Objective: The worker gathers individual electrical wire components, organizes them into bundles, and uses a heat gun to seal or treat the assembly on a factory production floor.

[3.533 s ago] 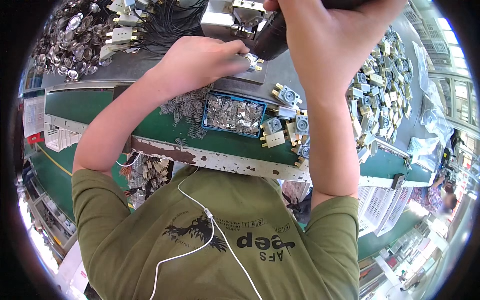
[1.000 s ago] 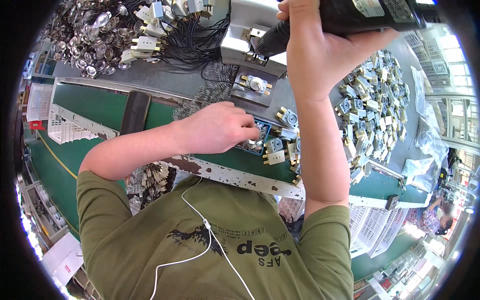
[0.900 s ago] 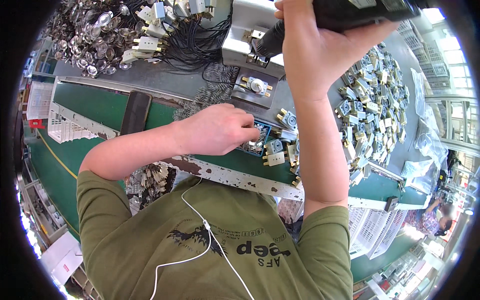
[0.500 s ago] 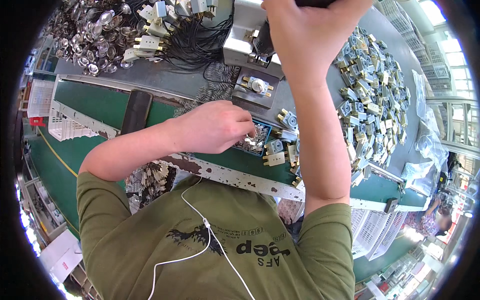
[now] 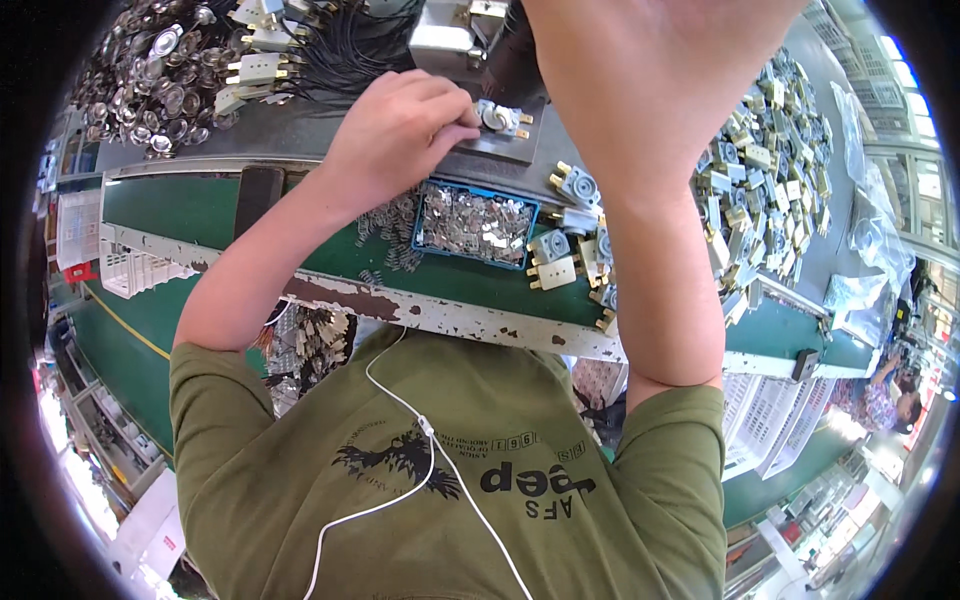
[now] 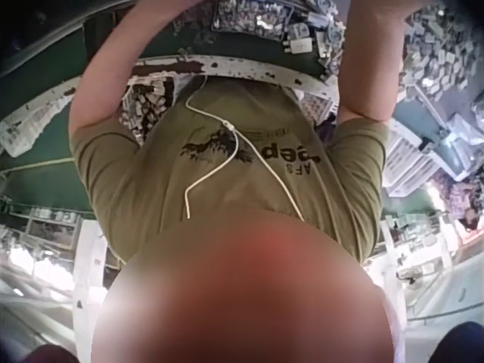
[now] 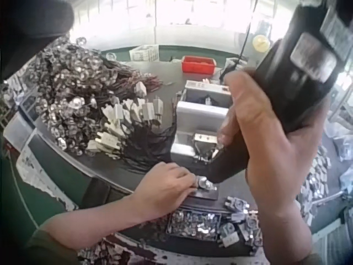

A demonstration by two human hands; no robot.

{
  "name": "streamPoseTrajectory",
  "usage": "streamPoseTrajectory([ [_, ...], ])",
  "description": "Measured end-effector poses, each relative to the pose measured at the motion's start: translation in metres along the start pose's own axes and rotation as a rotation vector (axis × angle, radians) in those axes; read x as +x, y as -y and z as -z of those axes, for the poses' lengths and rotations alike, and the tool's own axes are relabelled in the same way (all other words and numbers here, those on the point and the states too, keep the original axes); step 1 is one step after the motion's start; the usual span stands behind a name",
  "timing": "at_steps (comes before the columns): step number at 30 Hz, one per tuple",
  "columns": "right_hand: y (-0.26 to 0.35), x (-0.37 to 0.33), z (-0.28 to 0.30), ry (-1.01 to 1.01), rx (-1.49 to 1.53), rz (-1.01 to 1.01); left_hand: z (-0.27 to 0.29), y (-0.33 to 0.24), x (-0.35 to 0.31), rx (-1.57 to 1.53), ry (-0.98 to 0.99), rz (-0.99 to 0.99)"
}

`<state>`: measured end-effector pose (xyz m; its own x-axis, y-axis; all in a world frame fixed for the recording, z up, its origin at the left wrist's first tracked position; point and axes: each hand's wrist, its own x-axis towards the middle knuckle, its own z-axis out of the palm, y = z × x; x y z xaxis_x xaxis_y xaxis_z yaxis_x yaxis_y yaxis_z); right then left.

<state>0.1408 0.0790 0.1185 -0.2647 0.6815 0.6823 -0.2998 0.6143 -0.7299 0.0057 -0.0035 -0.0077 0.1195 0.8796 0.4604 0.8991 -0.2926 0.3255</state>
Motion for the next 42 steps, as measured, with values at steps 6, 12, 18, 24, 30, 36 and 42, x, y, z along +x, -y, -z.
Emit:
streamPoseTrajectory([
  [6, -0.007, -0.006, 0.001, 0.123, -0.028, 0.146, -0.006, 0.01, 0.0, -0.139, -0.056, -0.008],
  [12, -0.022, -0.014, -0.022, -0.069, 0.161, -0.01, -0.005, 0.016, -0.001, -0.185, -0.031, -0.055],
  [18, -0.036, -0.015, -0.026, -0.091, 0.243, 0.013, 0.001, 0.012, 0.002, -0.204, 0.038, -0.005],
  [24, -0.039, 0.005, -0.025, 0.221, 0.187, -0.157, 0.001, 0.017, 0.0, -0.242, 0.057, 0.029],
  [30, -0.045, -0.002, -0.022, 0.163, 0.131, -0.11, 0.009, 0.01, 0.011, -0.203, 0.122, 0.159],
  [36, -0.045, -0.01, -0.03, 0.103, 0.151, -0.086, 0.024, 0.005, 0.022, -0.006, 0.481, 0.263],
  [42, -0.044, -0.01, -0.024, 0.164, 0.051, -0.132, 0.028, 0.005, 0.027, -0.053, 0.487, 0.286],
])
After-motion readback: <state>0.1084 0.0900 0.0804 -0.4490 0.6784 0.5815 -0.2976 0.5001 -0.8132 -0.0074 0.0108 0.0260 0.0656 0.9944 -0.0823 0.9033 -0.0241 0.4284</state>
